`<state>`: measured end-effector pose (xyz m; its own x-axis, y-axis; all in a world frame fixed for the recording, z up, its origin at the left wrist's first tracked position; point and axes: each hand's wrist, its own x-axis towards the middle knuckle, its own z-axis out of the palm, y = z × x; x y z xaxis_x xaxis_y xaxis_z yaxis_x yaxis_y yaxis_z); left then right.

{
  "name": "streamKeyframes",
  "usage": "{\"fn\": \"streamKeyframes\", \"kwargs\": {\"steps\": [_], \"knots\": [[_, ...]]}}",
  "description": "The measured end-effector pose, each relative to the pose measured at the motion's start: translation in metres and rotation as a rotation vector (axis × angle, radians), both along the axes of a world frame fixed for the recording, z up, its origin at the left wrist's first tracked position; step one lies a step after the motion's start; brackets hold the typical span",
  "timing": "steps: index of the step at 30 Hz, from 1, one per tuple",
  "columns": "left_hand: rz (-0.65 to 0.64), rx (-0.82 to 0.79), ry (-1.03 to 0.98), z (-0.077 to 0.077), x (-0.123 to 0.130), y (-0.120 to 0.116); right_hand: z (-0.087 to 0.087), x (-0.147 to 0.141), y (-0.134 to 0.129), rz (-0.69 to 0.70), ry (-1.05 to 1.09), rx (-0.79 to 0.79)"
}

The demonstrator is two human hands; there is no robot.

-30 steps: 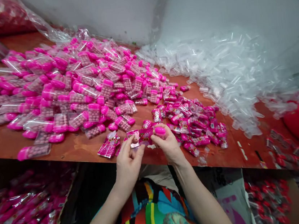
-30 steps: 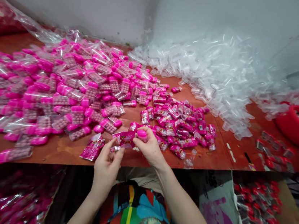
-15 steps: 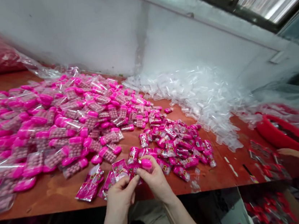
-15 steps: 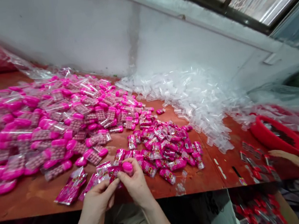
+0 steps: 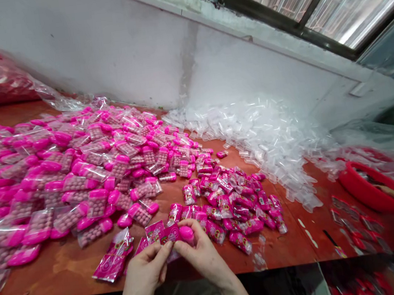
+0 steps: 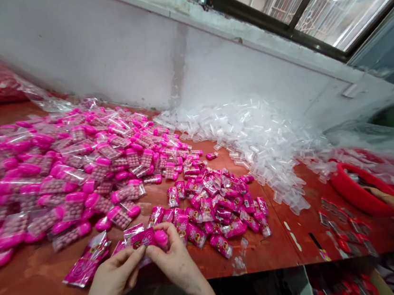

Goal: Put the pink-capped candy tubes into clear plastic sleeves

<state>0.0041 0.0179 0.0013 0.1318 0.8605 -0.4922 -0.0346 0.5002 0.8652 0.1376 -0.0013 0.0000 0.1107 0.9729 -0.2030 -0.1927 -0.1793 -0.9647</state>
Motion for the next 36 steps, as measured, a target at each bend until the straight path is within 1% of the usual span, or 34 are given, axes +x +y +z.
{"fn": "streamKeyframes", "kwargs": {"steps": [2, 4, 7, 10, 12, 14, 16, 19, 21, 24, 27, 32, 36], "knots": [[0.047, -0.005, 0.001, -0.004, 0.002, 0.001, -0.003, -0.005, 0.0, -0.034, -0.018, -0.002], [0.066, -0.02, -0.008, -0.006, 0.004, 0.002, -0.006, -0.007, 0.001, -0.1, -0.065, 0.014], [0.041, -0.059, -0.057, -0.005, 0.004, 0.002, -0.007, -0.007, 0.003, -0.143, -0.132, 0.044], [0.001, -0.076, -0.116, 0.0, 0.002, 0.002, -0.004, -0.002, 0.005, -0.098, -0.136, 0.06], [0.009, -0.06, -0.147, 0.005, 0.001, 0.002, -0.003, 0.002, 0.006, -0.056, -0.064, 0.03], [0.044, -0.041, -0.197, 0.009, 0.001, 0.002, -0.003, 0.006, 0.005, -0.048, 0.066, -0.015], [0.106, -0.044, -0.262, 0.011, 0.001, 0.003, -0.002, 0.01, 0.001, -0.062, 0.2, -0.033], [0.186, -0.067, -0.347, 0.011, 0.001, 0.004, 0.001, 0.011, -0.008, -0.006, 0.297, -0.015], [0.223, -0.087, -0.394, 0.011, 0.001, 0.004, 0.004, 0.009, -0.015, 0.014, 0.296, -0.013], [0.264, -0.111, -0.443, 0.01, 0.004, 0.003, 0.007, 0.001, -0.022, -0.022, 0.228, -0.04], [0.285, -0.121, -0.469, 0.009, 0.008, 0.002, 0.007, -0.007, -0.026, -0.017, 0.18, -0.049], [0.264, -0.102, -0.5, 0.008, 0.011, -0.002, 0.005, -0.012, -0.031, -0.023, 0.143, -0.02], [0.219, -0.099, -0.514, 0.008, 0.01, -0.004, 0.0, -0.01, -0.035, -0.016, 0.22, -0.039]]}}
